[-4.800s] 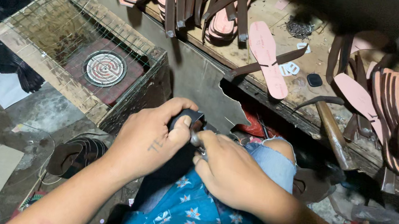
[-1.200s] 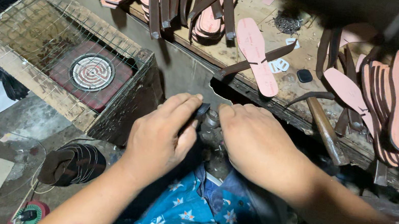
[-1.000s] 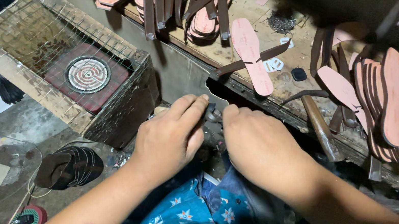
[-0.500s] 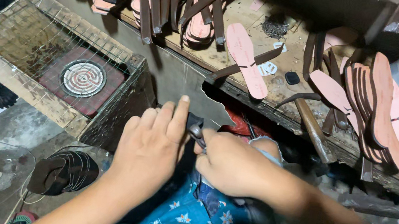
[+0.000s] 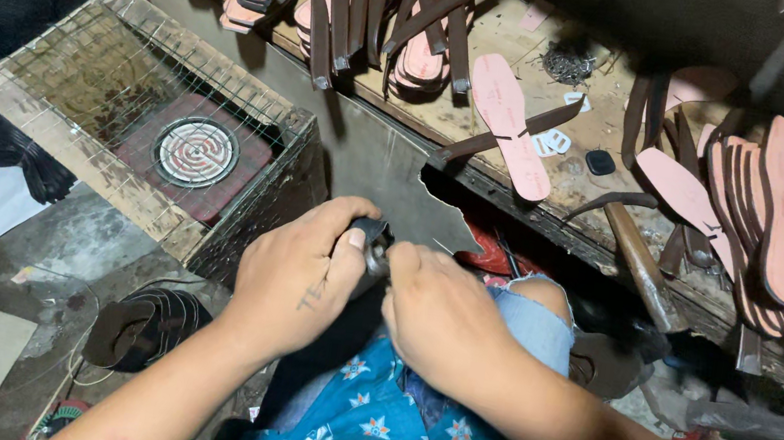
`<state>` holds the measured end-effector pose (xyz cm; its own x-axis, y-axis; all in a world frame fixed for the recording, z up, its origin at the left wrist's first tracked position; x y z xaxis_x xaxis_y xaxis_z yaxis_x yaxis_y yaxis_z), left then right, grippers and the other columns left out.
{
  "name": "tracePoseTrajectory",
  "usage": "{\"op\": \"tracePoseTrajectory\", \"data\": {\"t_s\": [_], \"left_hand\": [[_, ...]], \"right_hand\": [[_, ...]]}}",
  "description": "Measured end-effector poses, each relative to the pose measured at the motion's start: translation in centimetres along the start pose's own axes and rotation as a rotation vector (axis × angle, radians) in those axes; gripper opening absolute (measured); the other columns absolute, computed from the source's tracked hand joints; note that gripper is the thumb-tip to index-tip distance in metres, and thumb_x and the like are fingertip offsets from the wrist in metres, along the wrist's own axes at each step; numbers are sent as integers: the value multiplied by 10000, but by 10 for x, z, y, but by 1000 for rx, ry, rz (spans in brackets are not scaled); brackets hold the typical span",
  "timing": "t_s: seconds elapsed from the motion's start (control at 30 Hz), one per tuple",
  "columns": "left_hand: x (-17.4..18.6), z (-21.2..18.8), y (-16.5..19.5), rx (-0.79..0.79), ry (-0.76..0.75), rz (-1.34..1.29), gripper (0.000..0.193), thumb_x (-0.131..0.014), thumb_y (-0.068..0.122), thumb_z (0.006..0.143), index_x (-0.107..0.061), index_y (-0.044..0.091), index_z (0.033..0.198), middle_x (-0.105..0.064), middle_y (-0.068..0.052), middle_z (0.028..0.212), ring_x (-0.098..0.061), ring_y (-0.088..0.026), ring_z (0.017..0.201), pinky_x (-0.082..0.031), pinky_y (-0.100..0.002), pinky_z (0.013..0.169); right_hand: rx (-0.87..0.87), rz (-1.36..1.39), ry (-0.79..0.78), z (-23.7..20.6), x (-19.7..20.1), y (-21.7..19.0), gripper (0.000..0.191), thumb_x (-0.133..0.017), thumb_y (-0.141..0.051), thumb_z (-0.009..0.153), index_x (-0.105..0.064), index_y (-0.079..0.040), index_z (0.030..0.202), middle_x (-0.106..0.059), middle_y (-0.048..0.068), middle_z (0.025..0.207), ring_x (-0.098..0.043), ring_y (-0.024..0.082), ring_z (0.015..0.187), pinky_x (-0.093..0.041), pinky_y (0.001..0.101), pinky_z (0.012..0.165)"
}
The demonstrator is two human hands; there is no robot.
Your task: The person sits on the floor shaping a shoe upper over its sole. They press the shoe against a small charcoal stove to heat it, then use a hammer and a curved lasting tool to beat and press the upper and sole edges into shape, turning the shoe to work around it.
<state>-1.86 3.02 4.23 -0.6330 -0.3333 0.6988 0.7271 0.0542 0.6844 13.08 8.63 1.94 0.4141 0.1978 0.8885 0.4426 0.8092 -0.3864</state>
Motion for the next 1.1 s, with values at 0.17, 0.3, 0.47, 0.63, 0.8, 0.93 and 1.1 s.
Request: {"op": "tracePoseTrajectory", "data": {"t_s": [0.17, 0.3, 0.47, 0.63, 0.8, 0.93, 1.1], "left_hand": [[-10, -4, 5, -90, 44, 81, 278, -559, 246, 885, -679, 153, 1117, -748, -103, 991, -705, -361, 853, -533, -488, 720], [-17, -7, 12, -206, 106, 114, 306, -594, 226, 842, -672, 126, 1121, -737, -114, 998, -708, -352, 860, -548, -465, 716], [-25, -11, 16, -231, 78, 120, 295, -610, 225, 864, -659, 113, 1132, -733, -109, 1018, -702, -342, 816, -552, -450, 695], [-20, -2, 0, -209, 66, 88, 279, -605, 236, 891, -648, 124, 1143, -729, -127, 922, -704, -369, 800, -534, -486, 684], [-8, 9, -17, -139, 55, 10, 289, -576, 305, 950, -600, 114, 1166, -732, -160, 864, -710, -400, 780, -537, -502, 670], [2, 10, -16, -60, -16, 91, 311, -546, 339, 986, -601, 147, 1224, -743, -173, 887, -707, -419, 791, -532, -527, 680], [7, 3, -1, 13, -146, 84, 373, -509, 321, 980, -594, 170, 1311, -741, -186, 865, -696, -444, 805, -526, -543, 694]], "right_hand": [[6, -49, -110, 3, 35, 3, 151, -590, -72, 808, -553, 4, 934, -657, 224, 879, -642, 428, 886, -500, 521, 794], [-197, -114, -315, 3, 51, 8, 130, -568, -98, 863, -555, -8, 955, -682, 210, 924, -663, 431, 903, -513, 547, 732], [-199, -136, -434, 0, 60, 13, 199, -612, -212, 893, -564, -32, 963, -694, 213, 839, -682, 433, 848, -529, 543, 744], [-250, -66, -193, -4, 21, 20, 267, -668, -238, 889, -553, -35, 1019, -687, 204, 844, -673, 432, 812, -505, 564, 691], [-7, 63, 361, 2, -36, 26, 250, -683, -122, 850, -545, -3, 1021, -655, 197, 866, -663, 413, 824, -522, 506, 716], [-19, 15, 364, 8, -40, 17, 264, -672, -123, 860, -536, 6, 1046, -649, 201, 886, -661, 405, 849, -525, 491, 743], [-224, 108, -214, -13, -8, -4, 321, -677, -188, 865, -508, 36, 1020, -656, 232, 858, -665, 425, 813, -524, 507, 760]]}}
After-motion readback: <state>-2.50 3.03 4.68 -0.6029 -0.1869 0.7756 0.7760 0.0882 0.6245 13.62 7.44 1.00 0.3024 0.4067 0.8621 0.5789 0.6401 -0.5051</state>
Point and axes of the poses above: each hand's wrist, its own z-axis towards the middle knuckle, its own x-axis out of the back of the hand, y = z × x, the point moved 3 cm from there along z, towards the middle knuckle
